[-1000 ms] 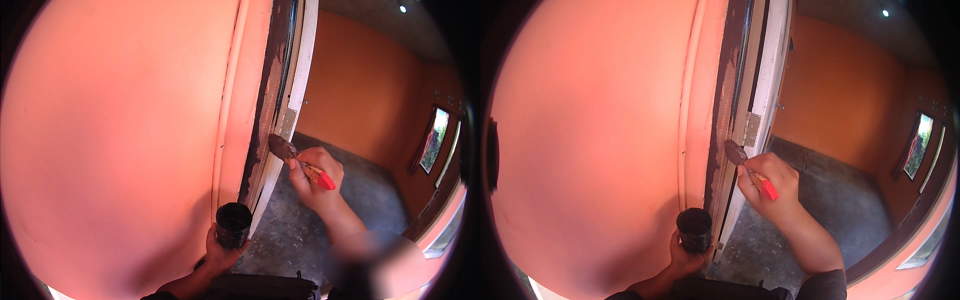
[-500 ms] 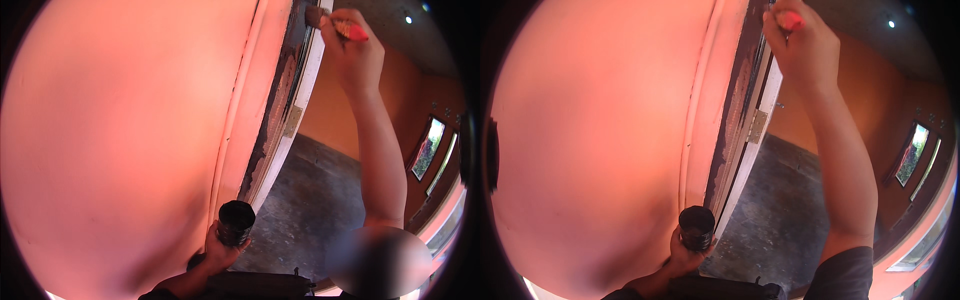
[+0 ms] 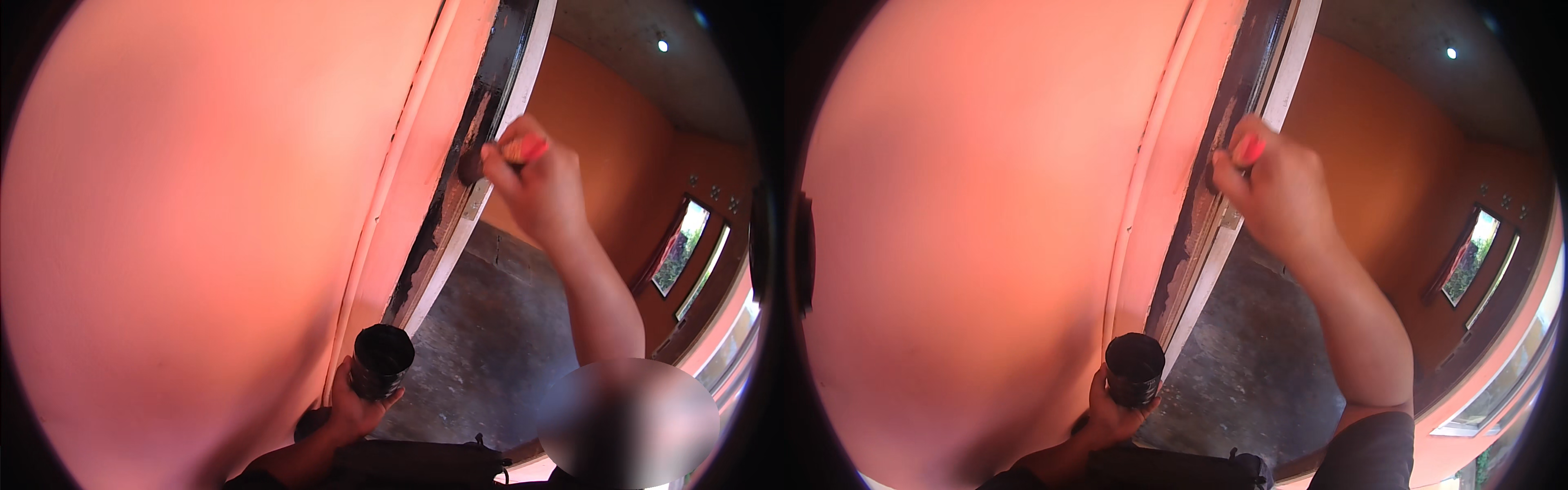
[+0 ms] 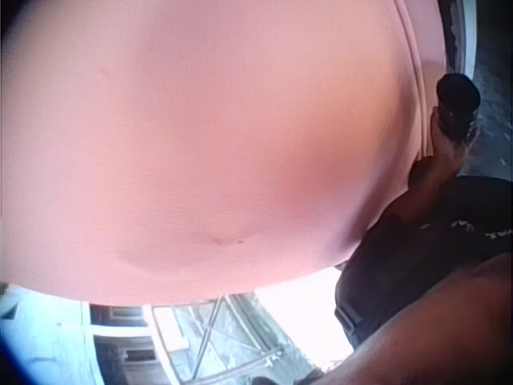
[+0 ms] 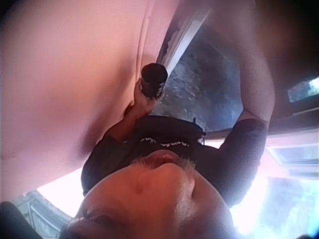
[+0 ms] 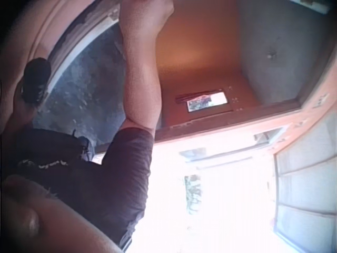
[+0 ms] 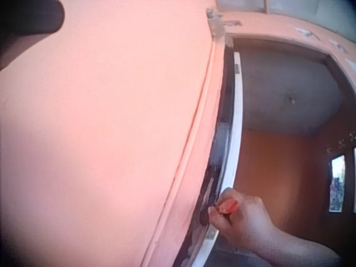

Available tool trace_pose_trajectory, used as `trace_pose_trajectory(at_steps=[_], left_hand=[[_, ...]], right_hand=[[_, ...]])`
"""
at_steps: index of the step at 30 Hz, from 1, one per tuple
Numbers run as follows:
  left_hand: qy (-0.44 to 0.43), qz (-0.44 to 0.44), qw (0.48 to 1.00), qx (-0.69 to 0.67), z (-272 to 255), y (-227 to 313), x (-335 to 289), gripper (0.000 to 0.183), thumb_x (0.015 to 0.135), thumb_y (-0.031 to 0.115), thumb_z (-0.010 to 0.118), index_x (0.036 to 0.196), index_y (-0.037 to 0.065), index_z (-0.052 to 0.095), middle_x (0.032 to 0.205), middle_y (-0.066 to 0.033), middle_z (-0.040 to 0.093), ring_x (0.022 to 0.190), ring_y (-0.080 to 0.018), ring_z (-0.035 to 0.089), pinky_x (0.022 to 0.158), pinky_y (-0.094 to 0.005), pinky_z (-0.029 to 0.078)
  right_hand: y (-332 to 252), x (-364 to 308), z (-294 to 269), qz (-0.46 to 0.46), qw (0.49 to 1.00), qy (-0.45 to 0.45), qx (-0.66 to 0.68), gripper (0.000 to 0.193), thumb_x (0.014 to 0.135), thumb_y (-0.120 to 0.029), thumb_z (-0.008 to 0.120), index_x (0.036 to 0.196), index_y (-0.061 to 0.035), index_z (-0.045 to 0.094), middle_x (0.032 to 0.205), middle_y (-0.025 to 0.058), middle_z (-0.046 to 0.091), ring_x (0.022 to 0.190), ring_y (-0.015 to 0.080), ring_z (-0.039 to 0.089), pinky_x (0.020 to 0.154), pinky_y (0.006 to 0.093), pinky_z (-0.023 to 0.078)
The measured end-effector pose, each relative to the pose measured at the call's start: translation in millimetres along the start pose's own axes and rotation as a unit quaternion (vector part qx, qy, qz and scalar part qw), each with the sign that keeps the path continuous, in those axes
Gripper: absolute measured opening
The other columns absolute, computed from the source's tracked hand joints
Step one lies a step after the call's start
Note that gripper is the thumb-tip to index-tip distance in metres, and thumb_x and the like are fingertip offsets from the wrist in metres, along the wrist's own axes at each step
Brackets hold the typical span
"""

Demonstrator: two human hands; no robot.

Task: The person paints a door frame black using a paintbrush and a small paint can. They repeatedly dip the brush into the can and apply paint along the vertical and horizontal edges of the frame. The person briefly walks outside to retrieve a cloth, then returns to continue painting.

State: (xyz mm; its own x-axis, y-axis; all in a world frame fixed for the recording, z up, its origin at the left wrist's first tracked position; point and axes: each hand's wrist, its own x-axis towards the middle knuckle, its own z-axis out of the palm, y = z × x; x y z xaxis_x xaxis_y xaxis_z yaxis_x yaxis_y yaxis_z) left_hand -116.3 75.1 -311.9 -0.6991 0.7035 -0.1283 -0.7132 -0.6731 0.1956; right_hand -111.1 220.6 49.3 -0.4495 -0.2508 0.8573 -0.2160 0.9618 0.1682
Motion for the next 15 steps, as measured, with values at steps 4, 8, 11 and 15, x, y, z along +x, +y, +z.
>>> trace_pose_trajectory(at_steps=[4,8,11,15], left_hand=[[-0.020,0.000,1.000,-0.009,-2,-1,4,0.065,0.094,0.064,0.042,0.133,0.014,0.055,0.124,-0.0119,0.064,0.110,-0.0304,0.063,0.087,-0.0473,0.054],[0.006,0.003,1.000,-0.012,0,2,1,0.064,0.093,0.064,0.043,0.133,0.015,0.055,0.124,-0.0120,0.064,0.110,-0.0302,0.063,0.088,-0.0482,0.053],[0.008,-0.006,1.000,-0.014,0,6,0,0.060,0.093,0.062,0.046,0.132,0.018,0.055,0.126,-0.0094,0.063,0.113,-0.0291,0.060,0.094,-0.0515,0.047],[-0.005,-0.010,1.000,-0.017,-3,9,-2,0.052,0.093,0.059,0.049,0.129,0.022,0.055,0.129,-0.0058,0.060,0.118,-0.0276,0.056,0.104,-0.0574,0.038]], right_hand=[[29,75,-24,-0.076,0.979,0.131,-0.135,0.019,0.091,-0.021,0.070,0.088,-0.0063,0.058,0.068,0.0067,0.067,0.062,0.0203,0.067,0.061,0.0308,0.051],[19,100,-38,-0.100,0.964,0.202,-0.142,0.024,0.090,-0.025,0.071,0.086,-0.0065,0.057,0.069,0.0086,0.064,0.062,0.0262,0.064,0.059,0.0342,0.050],[21,80,-28,-0.139,0.963,0.151,-0.177,0.026,0.089,-0.026,0.073,0.085,-0.0071,0.056,0.071,0.0094,0.063,0.062,0.0289,0.062,0.057,0.0372,0.050],[4,-16,12,-0.189,0.970,-0.019,-0.153,0.022,0.086,-0.020,0.075,0.083,-0.0075,0.057,0.073,0.0096,0.063,0.063,0.0305,0.063,0.056,0.0386,0.050]])
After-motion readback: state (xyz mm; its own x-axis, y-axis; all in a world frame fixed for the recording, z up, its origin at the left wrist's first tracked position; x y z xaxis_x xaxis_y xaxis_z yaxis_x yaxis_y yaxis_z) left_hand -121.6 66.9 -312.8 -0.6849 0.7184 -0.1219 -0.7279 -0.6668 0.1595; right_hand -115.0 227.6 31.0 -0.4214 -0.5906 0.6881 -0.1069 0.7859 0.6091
